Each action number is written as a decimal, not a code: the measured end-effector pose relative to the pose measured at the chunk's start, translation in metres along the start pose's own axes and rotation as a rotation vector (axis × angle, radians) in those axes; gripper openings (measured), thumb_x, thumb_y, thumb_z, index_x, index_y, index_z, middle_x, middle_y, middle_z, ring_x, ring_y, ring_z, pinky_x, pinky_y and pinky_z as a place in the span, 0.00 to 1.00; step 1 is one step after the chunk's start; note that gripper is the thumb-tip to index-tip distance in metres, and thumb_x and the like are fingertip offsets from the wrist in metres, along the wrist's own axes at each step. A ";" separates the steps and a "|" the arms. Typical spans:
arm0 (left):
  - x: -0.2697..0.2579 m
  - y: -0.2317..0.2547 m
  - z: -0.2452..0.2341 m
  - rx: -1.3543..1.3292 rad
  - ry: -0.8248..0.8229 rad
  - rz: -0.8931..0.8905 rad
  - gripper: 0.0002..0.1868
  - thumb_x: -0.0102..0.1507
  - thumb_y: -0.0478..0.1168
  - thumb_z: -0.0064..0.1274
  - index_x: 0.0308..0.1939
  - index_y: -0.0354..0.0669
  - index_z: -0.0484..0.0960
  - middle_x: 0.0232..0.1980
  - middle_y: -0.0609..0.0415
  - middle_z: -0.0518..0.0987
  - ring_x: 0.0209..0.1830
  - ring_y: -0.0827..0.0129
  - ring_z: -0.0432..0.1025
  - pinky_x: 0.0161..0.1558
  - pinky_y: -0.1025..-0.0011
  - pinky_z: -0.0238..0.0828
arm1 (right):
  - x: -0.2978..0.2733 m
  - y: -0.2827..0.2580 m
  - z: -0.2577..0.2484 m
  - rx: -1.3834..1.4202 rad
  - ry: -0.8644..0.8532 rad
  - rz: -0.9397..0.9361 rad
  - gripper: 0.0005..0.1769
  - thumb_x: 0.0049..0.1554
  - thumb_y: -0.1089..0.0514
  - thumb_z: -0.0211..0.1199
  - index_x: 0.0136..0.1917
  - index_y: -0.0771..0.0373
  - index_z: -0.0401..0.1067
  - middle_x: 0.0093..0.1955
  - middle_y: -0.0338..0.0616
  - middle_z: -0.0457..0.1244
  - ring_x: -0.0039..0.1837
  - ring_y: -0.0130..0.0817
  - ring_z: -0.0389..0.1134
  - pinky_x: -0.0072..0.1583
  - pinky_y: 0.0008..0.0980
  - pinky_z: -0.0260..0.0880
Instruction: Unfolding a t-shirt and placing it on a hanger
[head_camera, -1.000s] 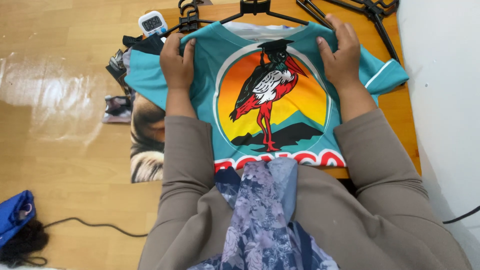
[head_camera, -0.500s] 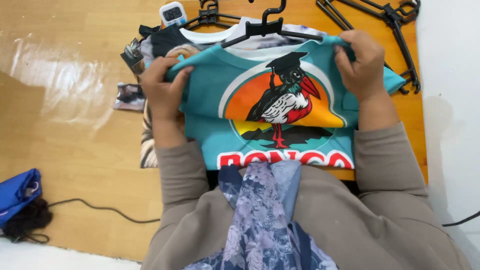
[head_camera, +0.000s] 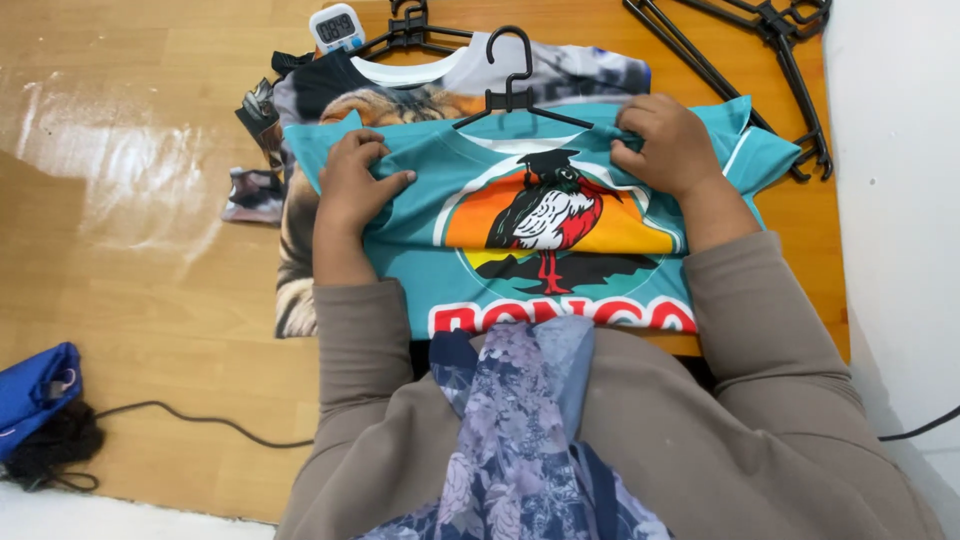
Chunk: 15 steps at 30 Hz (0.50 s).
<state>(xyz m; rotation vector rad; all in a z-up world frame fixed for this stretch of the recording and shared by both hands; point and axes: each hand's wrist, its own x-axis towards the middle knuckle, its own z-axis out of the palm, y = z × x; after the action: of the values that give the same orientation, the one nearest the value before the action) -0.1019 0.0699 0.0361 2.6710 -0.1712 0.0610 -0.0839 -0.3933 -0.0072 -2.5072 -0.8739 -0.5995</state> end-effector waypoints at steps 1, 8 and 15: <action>0.000 0.002 -0.001 0.000 -0.002 0.000 0.22 0.57 0.57 0.70 0.44 0.47 0.84 0.62 0.57 0.73 0.65 0.54 0.64 0.50 0.45 0.62 | 0.001 -0.001 -0.001 0.001 -0.001 0.001 0.10 0.55 0.59 0.69 0.49 0.66 0.77 0.52 0.49 0.69 0.53 0.49 0.67 0.47 0.45 0.68; 0.003 -0.003 0.007 0.040 -0.058 -0.032 0.28 0.58 0.59 0.67 0.55 0.46 0.85 0.66 0.59 0.76 0.67 0.53 0.63 0.55 0.47 0.57 | 0.002 -0.002 0.002 0.011 -0.154 0.120 0.13 0.59 0.52 0.68 0.42 0.65 0.75 0.74 0.49 0.63 0.75 0.56 0.60 0.66 0.66 0.55; 0.008 0.013 0.008 0.060 0.013 -0.034 0.18 0.67 0.55 0.57 0.49 0.47 0.79 0.81 0.51 0.57 0.82 0.49 0.41 0.58 0.26 0.45 | 0.002 -0.005 0.002 -0.036 -0.219 0.207 0.15 0.65 0.50 0.59 0.51 0.66 0.72 0.82 0.56 0.55 0.84 0.63 0.47 0.74 0.78 0.37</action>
<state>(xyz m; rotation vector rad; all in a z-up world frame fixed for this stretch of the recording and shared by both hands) -0.0951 0.0541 0.0356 2.7315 -0.1209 0.0737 -0.0853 -0.3874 -0.0069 -2.6888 -0.6682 -0.2791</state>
